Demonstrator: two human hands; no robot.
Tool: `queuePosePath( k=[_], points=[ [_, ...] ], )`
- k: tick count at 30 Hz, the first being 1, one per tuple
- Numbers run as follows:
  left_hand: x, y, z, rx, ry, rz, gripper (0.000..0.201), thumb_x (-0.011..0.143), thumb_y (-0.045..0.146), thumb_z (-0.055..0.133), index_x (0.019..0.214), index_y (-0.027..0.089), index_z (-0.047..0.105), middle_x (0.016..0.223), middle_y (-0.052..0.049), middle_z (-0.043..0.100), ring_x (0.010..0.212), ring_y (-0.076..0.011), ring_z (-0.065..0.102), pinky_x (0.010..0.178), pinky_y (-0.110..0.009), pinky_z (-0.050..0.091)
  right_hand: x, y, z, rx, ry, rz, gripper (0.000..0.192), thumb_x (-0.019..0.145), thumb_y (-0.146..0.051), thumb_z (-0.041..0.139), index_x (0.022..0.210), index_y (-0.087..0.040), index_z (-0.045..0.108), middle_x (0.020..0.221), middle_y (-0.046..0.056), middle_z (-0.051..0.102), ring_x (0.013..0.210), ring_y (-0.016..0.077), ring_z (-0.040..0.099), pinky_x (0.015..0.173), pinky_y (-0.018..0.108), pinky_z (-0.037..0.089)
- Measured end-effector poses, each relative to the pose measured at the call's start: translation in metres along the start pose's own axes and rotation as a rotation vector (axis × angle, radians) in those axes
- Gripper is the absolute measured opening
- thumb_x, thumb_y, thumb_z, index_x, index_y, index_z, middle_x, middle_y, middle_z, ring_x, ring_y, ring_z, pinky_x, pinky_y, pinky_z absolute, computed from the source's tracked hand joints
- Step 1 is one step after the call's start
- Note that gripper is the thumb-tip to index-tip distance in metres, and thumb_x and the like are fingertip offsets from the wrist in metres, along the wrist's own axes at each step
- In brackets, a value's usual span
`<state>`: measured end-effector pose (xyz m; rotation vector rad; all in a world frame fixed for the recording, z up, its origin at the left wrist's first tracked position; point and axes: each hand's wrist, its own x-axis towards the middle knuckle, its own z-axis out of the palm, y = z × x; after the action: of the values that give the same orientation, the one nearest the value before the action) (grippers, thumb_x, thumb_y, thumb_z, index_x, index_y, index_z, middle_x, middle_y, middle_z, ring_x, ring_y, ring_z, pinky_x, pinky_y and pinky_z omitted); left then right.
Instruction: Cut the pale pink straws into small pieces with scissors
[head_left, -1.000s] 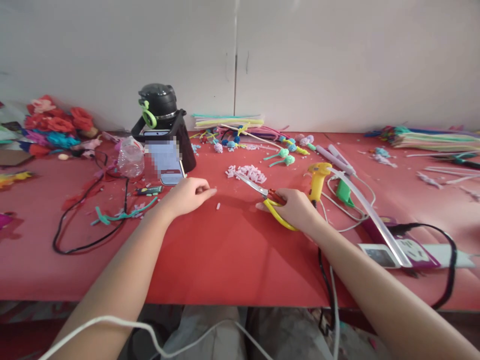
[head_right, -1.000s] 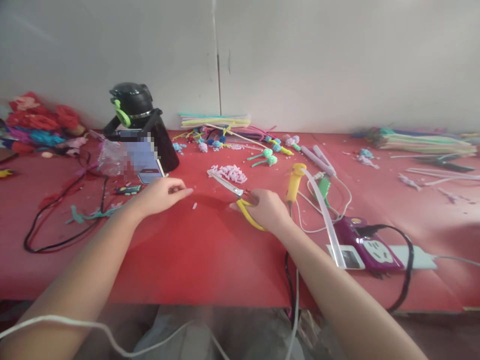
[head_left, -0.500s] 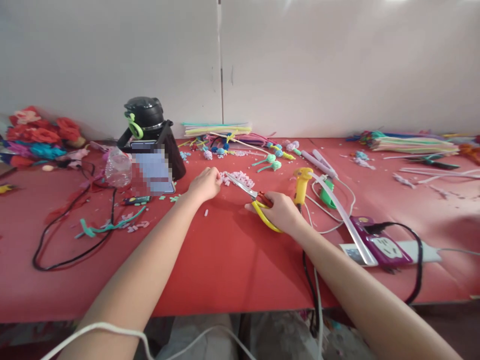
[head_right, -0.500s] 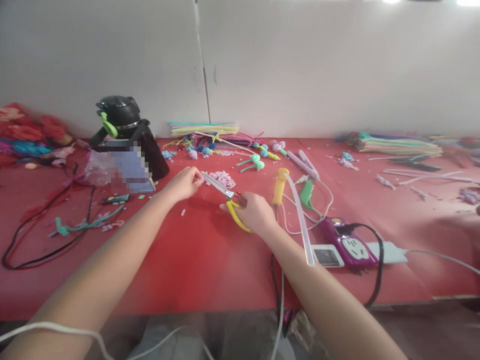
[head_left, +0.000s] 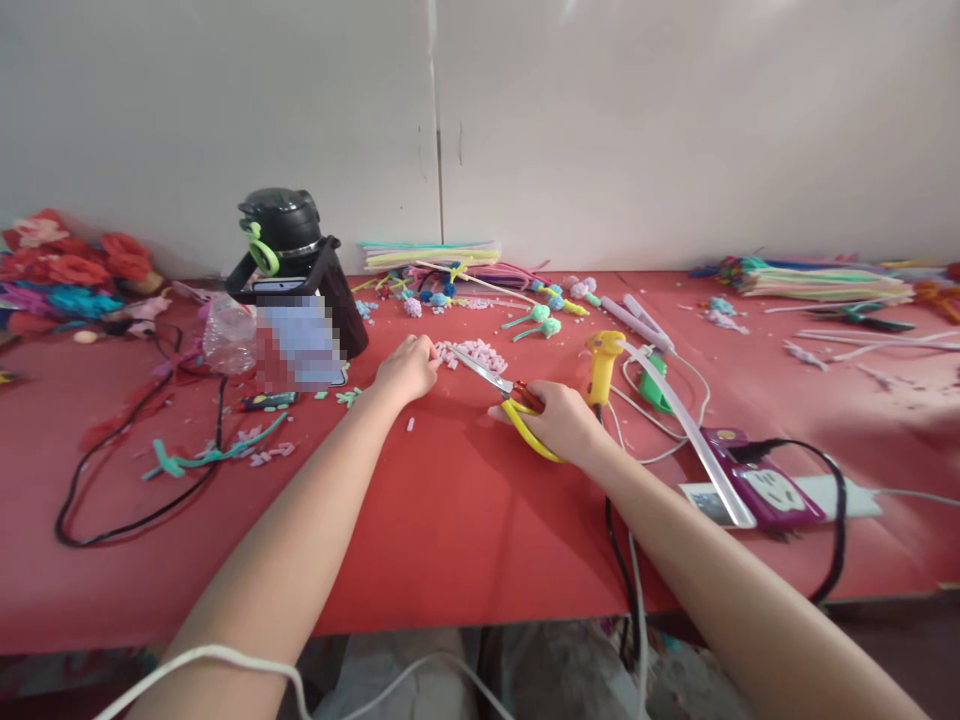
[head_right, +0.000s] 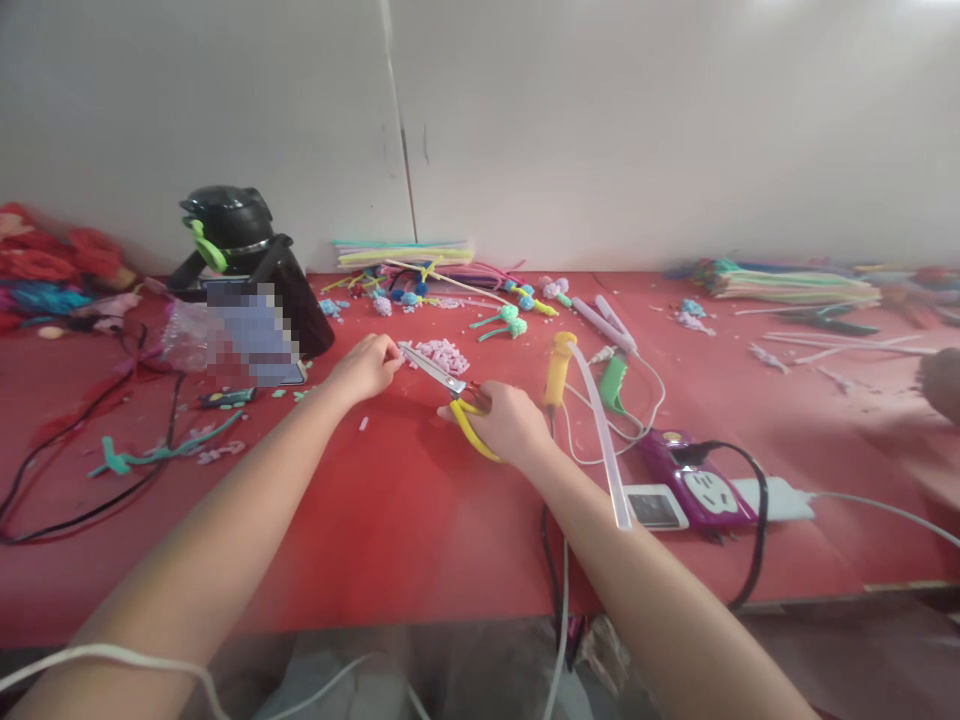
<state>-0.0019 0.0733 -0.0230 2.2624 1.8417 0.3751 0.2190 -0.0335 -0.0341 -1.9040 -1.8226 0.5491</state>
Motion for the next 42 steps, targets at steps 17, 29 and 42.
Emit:
queuePosePath(
  k=[17,29,42],
  points=[
    [-0.023,-0.007,-0.010,-0.463,0.147,0.162,0.014,0.088,0.016,0.058,0.096,0.016,0.069,0.097,-0.009,0.075,0.085,-0.0185,0.070,0.081,-0.032,0.053,-0.001,0.001,0.000,0.027,-0.001,-0.005,0.053,0.070,-0.069,0.067,0.065,-0.023,0.041,0.061,-0.002,0.048,0.056,0.0141,0.044,0.052,0.028,0.028],
    [-0.078,0.018,-0.019,-0.712,-0.161,0.243,0.026,0.089,0.041,0.063,0.085,0.016,0.067,0.080,-0.004,0.072,0.075,-0.0161,0.065,0.073,-0.030,0.052,-0.007,-0.007,0.001,0.366,-0.022,-0.107,0.053,0.069,-0.065,0.072,0.063,-0.022,0.041,0.060,-0.005,0.037,0.057,0.0104,0.034,0.050,0.025,0.028],
    [-0.089,0.028,-0.014,-0.489,-0.137,0.397,0.019,0.093,0.037,0.057,0.088,0.021,0.065,0.091,-0.004,0.071,0.084,-0.0178,0.064,0.076,-0.032,0.050,-0.012,-0.011,0.002,0.599,-0.102,-0.127,0.043,0.064,-0.057,0.080,0.074,-0.022,0.056,0.062,-0.001,0.056,0.063,0.0180,0.054,0.053,0.029,0.042]
  ],
)
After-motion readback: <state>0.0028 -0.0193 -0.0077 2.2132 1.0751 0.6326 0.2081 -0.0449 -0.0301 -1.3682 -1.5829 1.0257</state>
